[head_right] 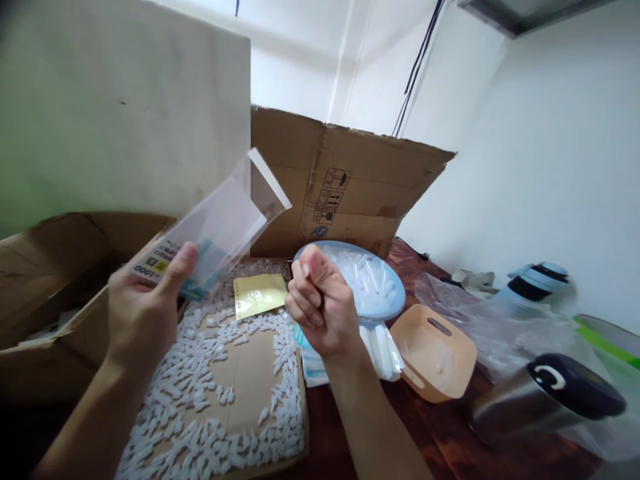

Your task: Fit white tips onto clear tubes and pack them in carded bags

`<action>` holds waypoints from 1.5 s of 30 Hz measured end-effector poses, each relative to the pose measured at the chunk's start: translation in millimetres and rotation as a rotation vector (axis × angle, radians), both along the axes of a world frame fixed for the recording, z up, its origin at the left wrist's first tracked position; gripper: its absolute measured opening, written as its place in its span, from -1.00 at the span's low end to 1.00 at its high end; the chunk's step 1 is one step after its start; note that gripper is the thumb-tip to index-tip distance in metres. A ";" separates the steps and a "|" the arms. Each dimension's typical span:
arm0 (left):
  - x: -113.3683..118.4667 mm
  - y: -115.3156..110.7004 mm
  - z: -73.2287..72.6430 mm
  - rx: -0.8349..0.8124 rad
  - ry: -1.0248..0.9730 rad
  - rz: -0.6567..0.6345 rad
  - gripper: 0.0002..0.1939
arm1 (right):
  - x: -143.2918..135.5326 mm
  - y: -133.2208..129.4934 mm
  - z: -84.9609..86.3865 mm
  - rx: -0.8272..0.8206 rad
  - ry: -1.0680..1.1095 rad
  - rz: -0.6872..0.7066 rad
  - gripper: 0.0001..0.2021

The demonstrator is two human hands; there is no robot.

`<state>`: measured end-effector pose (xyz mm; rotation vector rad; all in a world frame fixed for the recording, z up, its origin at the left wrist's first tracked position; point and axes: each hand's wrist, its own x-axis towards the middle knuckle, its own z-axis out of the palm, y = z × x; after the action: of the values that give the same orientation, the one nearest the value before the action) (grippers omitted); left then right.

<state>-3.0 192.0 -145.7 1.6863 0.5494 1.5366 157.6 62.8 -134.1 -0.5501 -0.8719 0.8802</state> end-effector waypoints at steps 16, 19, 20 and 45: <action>6.9 -37.1 1.2 0.863 0.769 -0.509 -0.37 | 34.0 15.3 -14.5 -0.406 -0.386 -0.556 -0.85; 9.6 -32.4 -1.1 0.725 0.706 -0.336 -0.60 | 29.6 15.7 -16.6 -0.434 -0.649 -0.493 -0.83; 10.4 -29.9 -1.8 0.682 0.679 -0.237 -0.64 | 26.7 15.8 -16.8 -0.431 -0.707 -0.455 -0.83; 2.6 -1.5 -2.6 0.588 0.608 0.015 -0.91 | -2.4 14.8 -15.2 -0.297 -1.163 -0.403 -0.72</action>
<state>-0.4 190.5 -148.3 2.6409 0.4249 1.2433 155.3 77.7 -149.3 -1.5097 -1.5923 0.2452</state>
